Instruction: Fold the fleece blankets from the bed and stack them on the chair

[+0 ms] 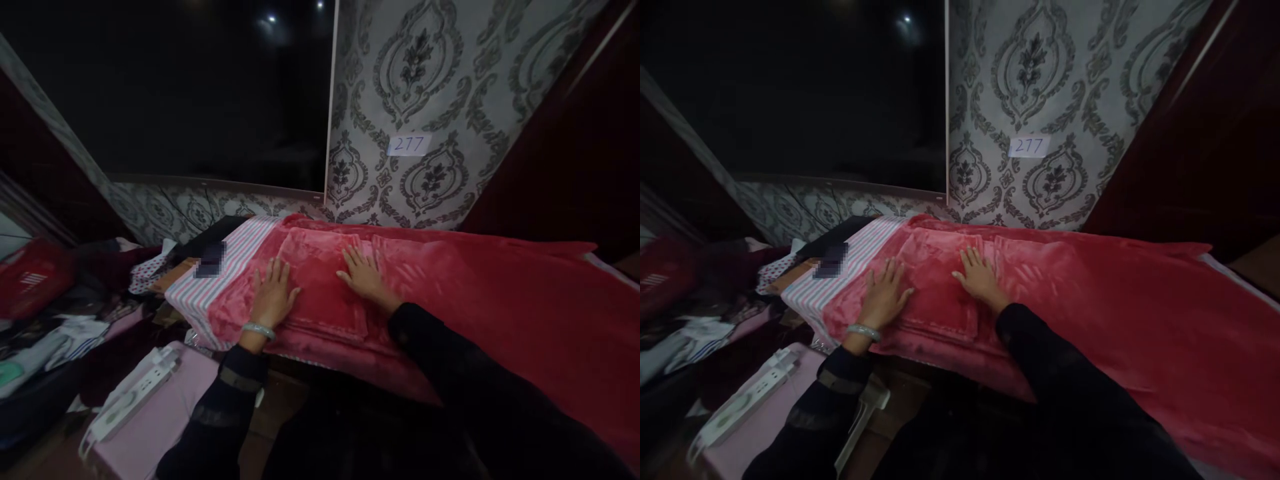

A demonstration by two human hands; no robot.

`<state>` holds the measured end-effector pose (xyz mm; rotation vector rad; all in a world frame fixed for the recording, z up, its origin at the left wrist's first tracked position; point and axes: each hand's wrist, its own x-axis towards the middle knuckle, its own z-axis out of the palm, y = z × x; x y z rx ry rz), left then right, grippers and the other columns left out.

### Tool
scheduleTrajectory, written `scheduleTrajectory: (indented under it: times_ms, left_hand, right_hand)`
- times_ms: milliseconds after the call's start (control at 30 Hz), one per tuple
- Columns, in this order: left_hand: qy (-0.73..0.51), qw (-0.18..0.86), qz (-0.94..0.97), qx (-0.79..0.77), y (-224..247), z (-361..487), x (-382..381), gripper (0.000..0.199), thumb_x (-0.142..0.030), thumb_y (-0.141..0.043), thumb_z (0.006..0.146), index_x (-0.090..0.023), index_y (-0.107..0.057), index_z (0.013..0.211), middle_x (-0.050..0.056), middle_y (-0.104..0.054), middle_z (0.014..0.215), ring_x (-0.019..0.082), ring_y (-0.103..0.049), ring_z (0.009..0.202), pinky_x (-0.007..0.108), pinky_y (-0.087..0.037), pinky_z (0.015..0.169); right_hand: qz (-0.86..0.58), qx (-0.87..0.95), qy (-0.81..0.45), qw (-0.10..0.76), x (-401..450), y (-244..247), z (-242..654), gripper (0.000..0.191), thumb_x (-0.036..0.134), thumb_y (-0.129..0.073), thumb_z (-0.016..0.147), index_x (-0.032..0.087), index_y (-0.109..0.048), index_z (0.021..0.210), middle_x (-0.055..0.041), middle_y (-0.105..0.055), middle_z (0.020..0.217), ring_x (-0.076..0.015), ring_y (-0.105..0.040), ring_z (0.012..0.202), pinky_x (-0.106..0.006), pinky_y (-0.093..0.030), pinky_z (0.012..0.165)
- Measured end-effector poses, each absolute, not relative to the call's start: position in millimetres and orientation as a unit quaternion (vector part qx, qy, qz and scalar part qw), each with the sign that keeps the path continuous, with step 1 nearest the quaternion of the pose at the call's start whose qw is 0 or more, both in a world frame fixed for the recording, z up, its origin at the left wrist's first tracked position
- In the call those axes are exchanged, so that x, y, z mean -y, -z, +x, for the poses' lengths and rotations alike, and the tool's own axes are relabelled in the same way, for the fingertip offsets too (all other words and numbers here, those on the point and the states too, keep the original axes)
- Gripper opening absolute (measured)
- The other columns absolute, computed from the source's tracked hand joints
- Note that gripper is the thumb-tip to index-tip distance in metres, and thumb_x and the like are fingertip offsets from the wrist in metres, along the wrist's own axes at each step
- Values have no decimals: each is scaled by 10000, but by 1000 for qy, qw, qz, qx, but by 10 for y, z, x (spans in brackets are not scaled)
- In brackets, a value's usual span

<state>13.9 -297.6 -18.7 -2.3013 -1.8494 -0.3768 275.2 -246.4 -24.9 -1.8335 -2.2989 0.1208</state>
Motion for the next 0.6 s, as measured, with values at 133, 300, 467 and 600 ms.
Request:
scheduleTrajectory:
  times_ms: [133, 300, 467, 600]
  left_hand:
    - [52, 29, -769, 637, 433, 58, 2865, 634, -417, -433, 1001, -102, -408, 1551, 217, -311, 1646, 333, -275, 1548, 620, -264, 1212]
    - [59, 11, -767, 639, 570, 18, 2846, 640, -443, -404, 1008, -109, -404, 1554, 216, -298, 1651, 339, -267, 1550, 597, -334, 1178]
    - [121, -13, -741, 661, 503, -64, 2788, 633, -443, -497, 958, -139, -458, 1512, 216, -338, 1640, 381, -427, 1458, 558, -406, 1129]
    - [241, -127, -678, 683, 449, -269, 2642, 614, -441, -515, 929, -122, -501, 1454, 200, -546, 1500, 336, -556, 1354, 468, -479, 1074]
  right_hand:
    - [-620, 781, -50, 65, 2442, 566, 2794, 694, 456, -400, 1029, 93, -295, 1611, -200, -234, 1668, -308, -193, 1558, -569, -230, 1226]
    - [-617, 781, -54, 74, 2400, 635, 2803, 708, 477, -405, 1022, 95, -302, 1610, -209, -237, 1667, -317, -179, 1560, -565, -233, 1225]
    - [-634, 761, -128, 59, 2497, 343, 2717, 731, 485, -380, 1026, 99, -245, 1631, -198, -176, 1684, -314, -141, 1568, -562, -197, 1233]
    - [-616, 769, -148, 81, 2801, 192, 2675, 786, 568, -407, 1016, 101, -258, 1631, -209, -175, 1684, -339, -106, 1570, -544, -125, 1249]
